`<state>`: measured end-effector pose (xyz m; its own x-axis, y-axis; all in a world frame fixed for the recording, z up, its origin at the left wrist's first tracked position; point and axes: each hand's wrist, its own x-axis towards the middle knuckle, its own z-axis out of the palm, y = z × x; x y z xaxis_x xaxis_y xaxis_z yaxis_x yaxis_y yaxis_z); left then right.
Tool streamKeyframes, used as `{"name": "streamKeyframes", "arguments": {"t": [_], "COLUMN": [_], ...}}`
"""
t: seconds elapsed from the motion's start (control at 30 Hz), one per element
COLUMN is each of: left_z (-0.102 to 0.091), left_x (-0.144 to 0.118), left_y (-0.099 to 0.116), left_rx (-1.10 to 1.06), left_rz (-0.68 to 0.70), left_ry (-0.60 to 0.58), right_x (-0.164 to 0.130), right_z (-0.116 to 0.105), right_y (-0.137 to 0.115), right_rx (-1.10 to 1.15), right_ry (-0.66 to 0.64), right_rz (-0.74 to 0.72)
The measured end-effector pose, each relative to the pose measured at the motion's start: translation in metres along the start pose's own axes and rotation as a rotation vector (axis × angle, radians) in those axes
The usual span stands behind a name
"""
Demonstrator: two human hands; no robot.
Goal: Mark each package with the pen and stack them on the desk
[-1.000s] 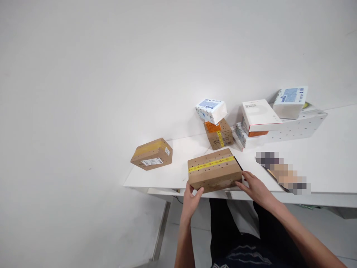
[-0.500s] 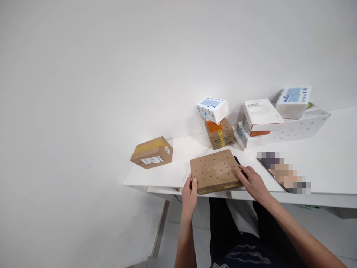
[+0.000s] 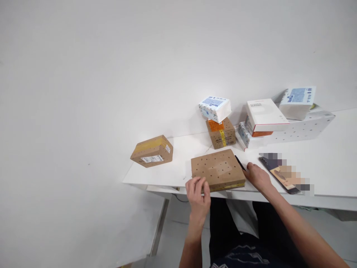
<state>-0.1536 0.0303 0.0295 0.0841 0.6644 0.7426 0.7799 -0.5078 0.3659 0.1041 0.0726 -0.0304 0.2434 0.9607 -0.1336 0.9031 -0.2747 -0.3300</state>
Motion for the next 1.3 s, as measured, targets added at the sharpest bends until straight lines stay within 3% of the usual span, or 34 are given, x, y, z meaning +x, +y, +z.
{"name": "streamKeyframes", "arguments": {"t": [0.13, 0.33, 0.5, 0.63, 0.73, 0.9, 1.07, 1.17, 1.3], "left_z": [0.010, 0.014, 0.020, 0.027, 0.029, 0.027, 0.025, 0.029, 0.037], "left_x": [0.005, 0.014, 0.013, 0.009, 0.008, 0.009, 0.019, 0.026, 0.029], "left_y": [0.018, 0.011, 0.011, 0.016, 0.022, 0.033, 0.032, 0.026, 0.021], "left_rx": [-0.025, 0.080, 0.230, 0.233, 0.210, 0.184, 0.156, 0.144, 0.153], "left_rz": [0.137, 0.069, -0.018, -0.003, 0.031, 0.023, 0.004, -0.011, -0.022], "left_ry": [-0.045, -0.085, -0.151, -0.180, -0.197, -0.223, -0.236, -0.212, -0.198], "right_x": [0.000, -0.008, -0.029, -0.043, -0.047, -0.041, -0.023, -0.009, 0.008], "right_z": [-0.003, -0.019, -0.049, -0.078, -0.093, -0.098, -0.107, -0.111, -0.098], "right_y": [-0.005, 0.019, 0.028, 0.012, -0.008, -0.046, -0.082, -0.102, -0.125], "right_rx": [0.022, 0.147, 0.854, 1.296, 1.470, 1.393, 1.286, 1.142, 0.995], "right_ry": [-0.015, 0.020, 0.137, 0.127, 0.102, 0.169, 0.022, -0.001, -0.040], "right_rz": [-0.012, -0.002, 0.008, -0.074, -0.107, -0.182, -0.399, -0.523, -0.595]}}
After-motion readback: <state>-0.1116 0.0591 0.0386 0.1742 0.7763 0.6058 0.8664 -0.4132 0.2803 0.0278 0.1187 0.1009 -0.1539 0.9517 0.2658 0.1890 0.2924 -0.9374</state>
